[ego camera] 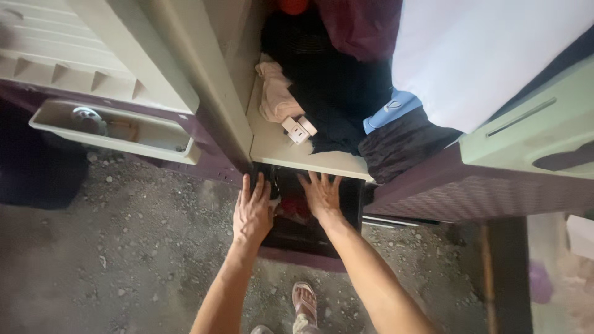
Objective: The person repeatedly picks up small personal items from a table, including bottles, glasses, a hairbrush, a lanyard, and a cap, then places them into a drawer or hangs them on the cabinet. The person also moves a pack of tissues and a cap to a nearby shelf.
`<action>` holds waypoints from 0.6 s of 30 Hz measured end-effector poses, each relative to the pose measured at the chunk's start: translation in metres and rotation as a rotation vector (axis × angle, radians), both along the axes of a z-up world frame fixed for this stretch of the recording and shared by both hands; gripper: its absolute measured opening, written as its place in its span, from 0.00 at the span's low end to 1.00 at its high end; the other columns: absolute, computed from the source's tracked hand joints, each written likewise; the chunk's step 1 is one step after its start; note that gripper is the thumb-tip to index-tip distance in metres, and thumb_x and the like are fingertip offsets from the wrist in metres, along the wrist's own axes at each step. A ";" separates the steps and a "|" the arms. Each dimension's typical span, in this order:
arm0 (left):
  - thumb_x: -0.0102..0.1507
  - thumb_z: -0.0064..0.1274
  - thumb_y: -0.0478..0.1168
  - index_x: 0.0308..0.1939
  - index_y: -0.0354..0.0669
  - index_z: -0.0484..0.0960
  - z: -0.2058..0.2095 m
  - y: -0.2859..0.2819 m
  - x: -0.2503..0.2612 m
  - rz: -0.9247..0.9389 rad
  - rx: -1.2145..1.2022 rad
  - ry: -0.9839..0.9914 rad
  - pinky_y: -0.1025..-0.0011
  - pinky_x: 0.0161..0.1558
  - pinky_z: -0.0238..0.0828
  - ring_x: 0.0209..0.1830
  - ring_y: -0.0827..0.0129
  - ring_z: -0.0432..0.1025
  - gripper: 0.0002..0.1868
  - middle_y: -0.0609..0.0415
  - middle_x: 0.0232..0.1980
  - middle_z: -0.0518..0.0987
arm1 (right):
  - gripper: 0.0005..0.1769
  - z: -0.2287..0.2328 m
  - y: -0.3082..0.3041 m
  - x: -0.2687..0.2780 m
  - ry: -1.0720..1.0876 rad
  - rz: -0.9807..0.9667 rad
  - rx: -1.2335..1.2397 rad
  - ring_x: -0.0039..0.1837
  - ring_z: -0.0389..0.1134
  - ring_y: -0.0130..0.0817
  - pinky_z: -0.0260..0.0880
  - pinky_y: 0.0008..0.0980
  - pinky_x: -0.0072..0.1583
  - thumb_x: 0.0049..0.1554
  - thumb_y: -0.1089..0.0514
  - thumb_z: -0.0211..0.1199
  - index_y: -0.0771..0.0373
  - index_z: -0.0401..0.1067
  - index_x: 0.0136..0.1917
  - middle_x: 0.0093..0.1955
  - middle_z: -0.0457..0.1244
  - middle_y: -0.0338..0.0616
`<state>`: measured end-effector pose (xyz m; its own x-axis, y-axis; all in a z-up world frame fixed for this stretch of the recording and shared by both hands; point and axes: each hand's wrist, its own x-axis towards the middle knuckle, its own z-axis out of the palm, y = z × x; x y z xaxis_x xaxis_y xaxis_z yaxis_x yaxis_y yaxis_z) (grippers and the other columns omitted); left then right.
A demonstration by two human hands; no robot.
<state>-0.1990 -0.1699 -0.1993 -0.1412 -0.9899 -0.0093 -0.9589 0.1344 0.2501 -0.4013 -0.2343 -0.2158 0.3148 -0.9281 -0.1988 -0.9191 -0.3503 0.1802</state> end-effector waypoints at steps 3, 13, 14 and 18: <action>0.61 0.55 0.43 0.71 0.47 0.66 0.003 0.013 0.007 0.040 0.006 0.245 0.44 0.75 0.45 0.82 0.42 0.41 0.34 0.49 0.81 0.54 | 0.45 0.008 0.006 0.004 0.046 0.001 0.067 0.83 0.34 0.61 0.31 0.81 0.71 0.50 0.66 0.61 0.39 0.59 0.77 0.84 0.38 0.49; 0.61 0.54 0.41 0.74 0.48 0.63 0.038 0.068 0.022 0.018 0.067 0.238 0.43 0.74 0.39 0.80 0.47 0.44 0.36 0.48 0.79 0.55 | 0.51 0.064 0.036 -0.005 0.055 0.134 0.077 0.84 0.27 0.63 0.27 0.76 0.74 0.51 0.60 0.66 0.35 0.50 0.82 0.86 0.26 0.49; 0.61 0.54 0.41 0.74 0.47 0.62 0.040 0.071 0.022 0.024 0.071 0.239 0.44 0.74 0.38 0.80 0.48 0.44 0.36 0.48 0.80 0.54 | 0.50 0.071 0.039 -0.004 0.060 0.142 0.070 0.84 0.27 0.62 0.27 0.75 0.75 0.52 0.59 0.66 0.34 0.50 0.82 0.86 0.25 0.49; 0.62 0.54 0.42 0.74 0.45 0.61 0.051 0.090 0.032 0.031 0.049 0.229 0.45 0.75 0.39 0.81 0.50 0.44 0.36 0.48 0.80 0.54 | 0.45 0.093 0.061 0.002 -0.047 0.060 0.193 0.85 0.25 0.60 0.29 0.71 0.77 0.54 0.46 0.68 0.40 0.52 0.79 0.86 0.29 0.50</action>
<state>-0.1670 -0.0800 -0.1484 -0.1149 -0.9930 -0.0285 -0.8796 0.0883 0.4675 -0.3997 -0.1735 -0.1226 0.3815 -0.8536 -0.3548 -0.9013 -0.4287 0.0622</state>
